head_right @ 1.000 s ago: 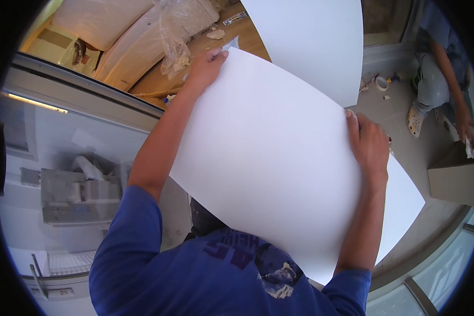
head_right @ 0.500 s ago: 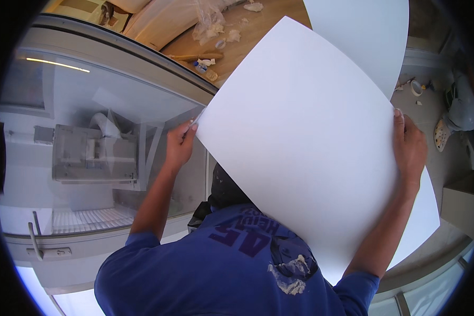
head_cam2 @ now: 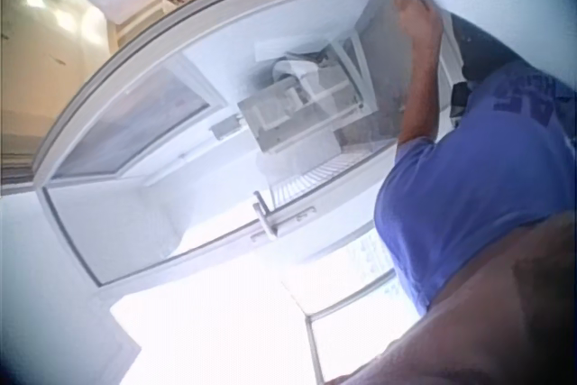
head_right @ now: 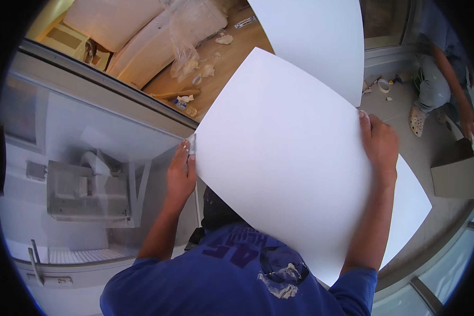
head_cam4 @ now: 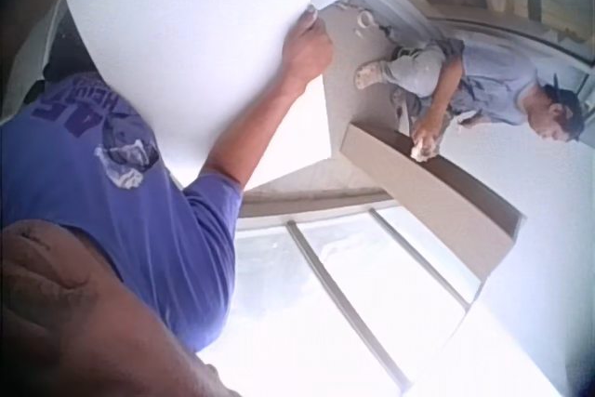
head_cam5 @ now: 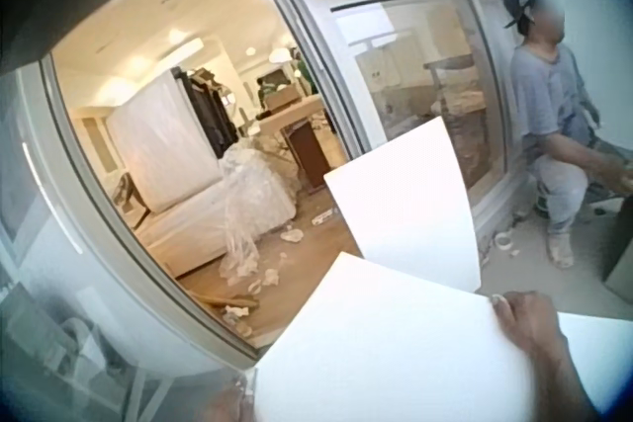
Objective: The person sands the edges and surface of a white board using sandpaper, turning and repositioning the board to reach different sides.
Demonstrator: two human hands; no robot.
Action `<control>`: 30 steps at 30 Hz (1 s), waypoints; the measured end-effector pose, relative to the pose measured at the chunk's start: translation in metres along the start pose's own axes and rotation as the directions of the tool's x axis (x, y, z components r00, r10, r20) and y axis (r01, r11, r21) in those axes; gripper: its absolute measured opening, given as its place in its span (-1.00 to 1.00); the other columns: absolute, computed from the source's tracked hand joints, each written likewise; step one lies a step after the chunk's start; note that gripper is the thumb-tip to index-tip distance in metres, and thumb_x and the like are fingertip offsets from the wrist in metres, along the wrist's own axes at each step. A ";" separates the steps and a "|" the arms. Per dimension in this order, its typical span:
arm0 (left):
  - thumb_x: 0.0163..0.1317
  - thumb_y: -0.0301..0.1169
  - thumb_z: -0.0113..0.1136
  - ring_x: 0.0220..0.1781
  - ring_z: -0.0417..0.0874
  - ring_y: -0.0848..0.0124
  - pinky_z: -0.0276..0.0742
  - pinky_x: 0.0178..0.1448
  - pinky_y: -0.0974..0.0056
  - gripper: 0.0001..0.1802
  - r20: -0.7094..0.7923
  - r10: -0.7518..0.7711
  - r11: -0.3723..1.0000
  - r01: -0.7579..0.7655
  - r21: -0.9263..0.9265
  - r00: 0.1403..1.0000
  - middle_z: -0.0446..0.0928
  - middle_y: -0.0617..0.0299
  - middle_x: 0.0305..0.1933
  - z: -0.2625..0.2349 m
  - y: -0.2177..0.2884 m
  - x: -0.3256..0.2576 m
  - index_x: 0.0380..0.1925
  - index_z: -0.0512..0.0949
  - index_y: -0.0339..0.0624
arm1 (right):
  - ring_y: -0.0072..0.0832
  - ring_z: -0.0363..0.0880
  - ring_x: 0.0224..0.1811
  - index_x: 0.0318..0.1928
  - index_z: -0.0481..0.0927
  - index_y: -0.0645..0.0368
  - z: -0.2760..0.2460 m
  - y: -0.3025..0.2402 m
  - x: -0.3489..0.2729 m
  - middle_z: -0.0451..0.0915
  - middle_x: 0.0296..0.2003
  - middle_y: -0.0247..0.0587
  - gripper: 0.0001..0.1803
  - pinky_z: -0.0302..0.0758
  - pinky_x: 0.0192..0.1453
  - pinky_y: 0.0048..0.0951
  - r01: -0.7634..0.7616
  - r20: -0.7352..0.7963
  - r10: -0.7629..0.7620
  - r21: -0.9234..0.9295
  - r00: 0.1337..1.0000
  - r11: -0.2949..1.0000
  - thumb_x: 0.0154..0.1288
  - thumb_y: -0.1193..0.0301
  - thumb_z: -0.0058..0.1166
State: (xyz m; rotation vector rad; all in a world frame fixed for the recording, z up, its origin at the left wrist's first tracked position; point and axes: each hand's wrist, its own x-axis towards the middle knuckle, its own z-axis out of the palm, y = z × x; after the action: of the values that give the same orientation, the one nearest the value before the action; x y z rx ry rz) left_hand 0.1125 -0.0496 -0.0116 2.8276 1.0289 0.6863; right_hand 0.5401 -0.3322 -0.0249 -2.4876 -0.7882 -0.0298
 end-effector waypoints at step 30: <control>0.58 -0.27 0.04 0.48 0.48 -0.18 0.36 0.56 -0.07 -0.50 -0.087 0.266 0.961 -0.257 0.102 0.960 0.50 -0.30 0.41 0.103 0.105 0.232 0.27 0.51 -0.53 | 0.21 0.67 -0.24 -0.19 0.74 0.19 0.005 -0.009 0.011 0.70 -0.39 0.17 -0.38 0.56 -0.07 0.11 -0.006 0.063 0.004 0.030 0.998 1.000 0.64 -0.10 -0.13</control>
State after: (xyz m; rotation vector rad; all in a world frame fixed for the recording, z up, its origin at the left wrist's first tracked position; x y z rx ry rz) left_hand 0.3766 0.0230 0.0062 3.0709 0.7181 0.8310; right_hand 0.5437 -0.3177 -0.0232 -2.4722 -0.8019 0.0623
